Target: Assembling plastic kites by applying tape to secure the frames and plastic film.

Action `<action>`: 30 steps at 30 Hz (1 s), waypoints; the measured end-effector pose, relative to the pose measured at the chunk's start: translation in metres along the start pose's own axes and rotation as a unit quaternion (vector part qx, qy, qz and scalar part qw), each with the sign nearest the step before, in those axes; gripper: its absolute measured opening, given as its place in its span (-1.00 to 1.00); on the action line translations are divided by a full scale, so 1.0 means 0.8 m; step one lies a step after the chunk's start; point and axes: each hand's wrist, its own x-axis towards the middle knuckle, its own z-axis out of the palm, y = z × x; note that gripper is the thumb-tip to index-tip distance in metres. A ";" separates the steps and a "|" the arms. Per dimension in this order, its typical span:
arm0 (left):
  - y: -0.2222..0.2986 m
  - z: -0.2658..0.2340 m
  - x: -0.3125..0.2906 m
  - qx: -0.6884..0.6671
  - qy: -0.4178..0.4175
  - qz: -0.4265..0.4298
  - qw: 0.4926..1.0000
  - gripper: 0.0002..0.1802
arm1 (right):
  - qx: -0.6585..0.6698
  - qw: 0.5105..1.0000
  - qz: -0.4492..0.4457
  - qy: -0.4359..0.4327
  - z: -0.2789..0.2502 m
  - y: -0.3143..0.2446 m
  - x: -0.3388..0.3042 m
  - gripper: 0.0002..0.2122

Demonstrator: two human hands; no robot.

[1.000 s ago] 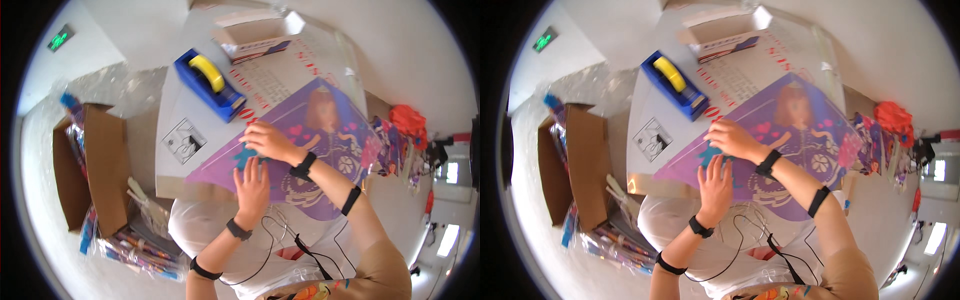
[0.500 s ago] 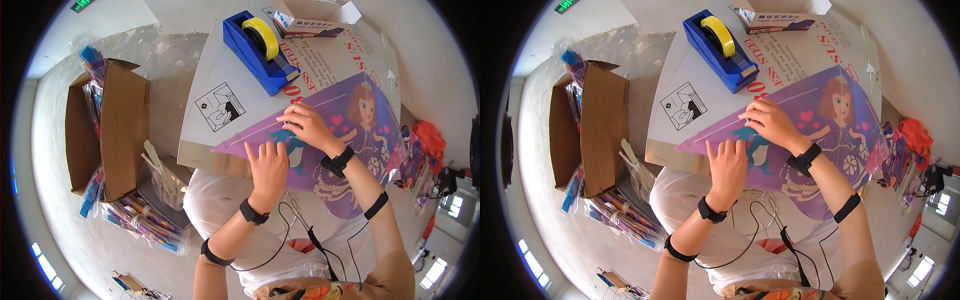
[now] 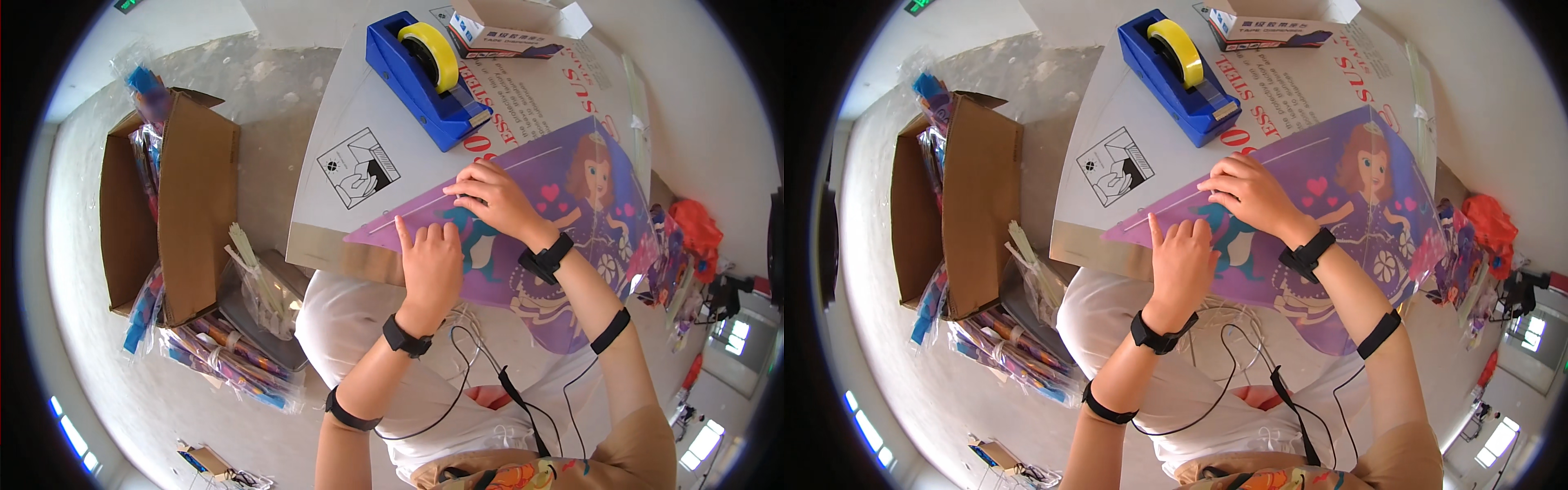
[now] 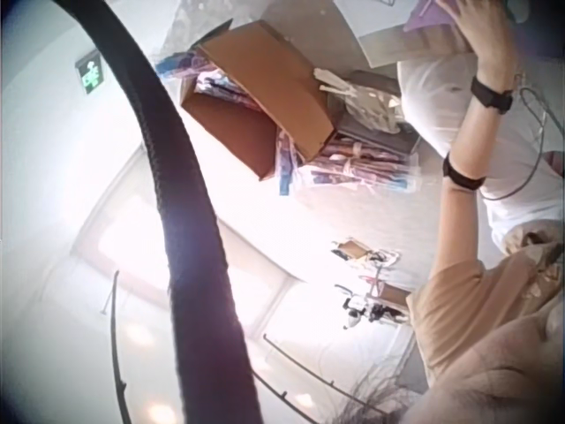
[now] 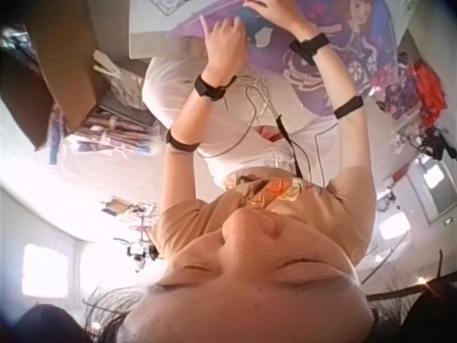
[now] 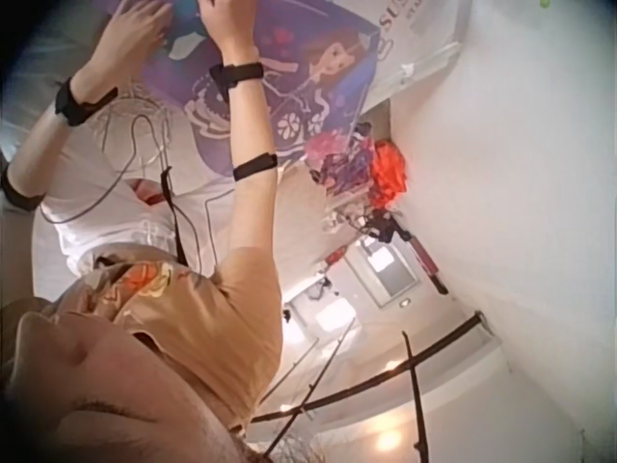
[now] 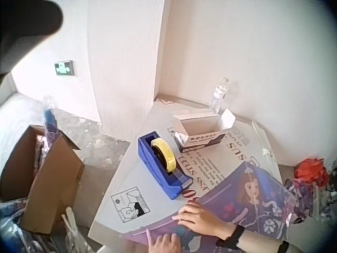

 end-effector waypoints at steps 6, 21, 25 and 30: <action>-0.004 -0.006 -0.001 -0.006 0.010 0.000 1.000 -0.66 | -0.022 1.000 -0.002 -0.002 -0.001 -0.002 0.003 -0.82; 0.004 -0.004 0.006 -0.015 -0.016 0.001 1.000 -0.69 | -0.010 0.990 -0.106 0.097 0.010 0.017 -0.002 -0.96; -0.009 0.003 0.004 0.019 -0.007 0.003 1.000 -0.71 | -0.022 0.988 -0.119 0.096 0.018 0.020 0.001 -0.92; -0.004 0.018 0.009 -0.006 0.014 0.045 0.999 -0.71 | -0.044 0.994 -0.074 0.073 0.001 0.026 -0.017 -0.90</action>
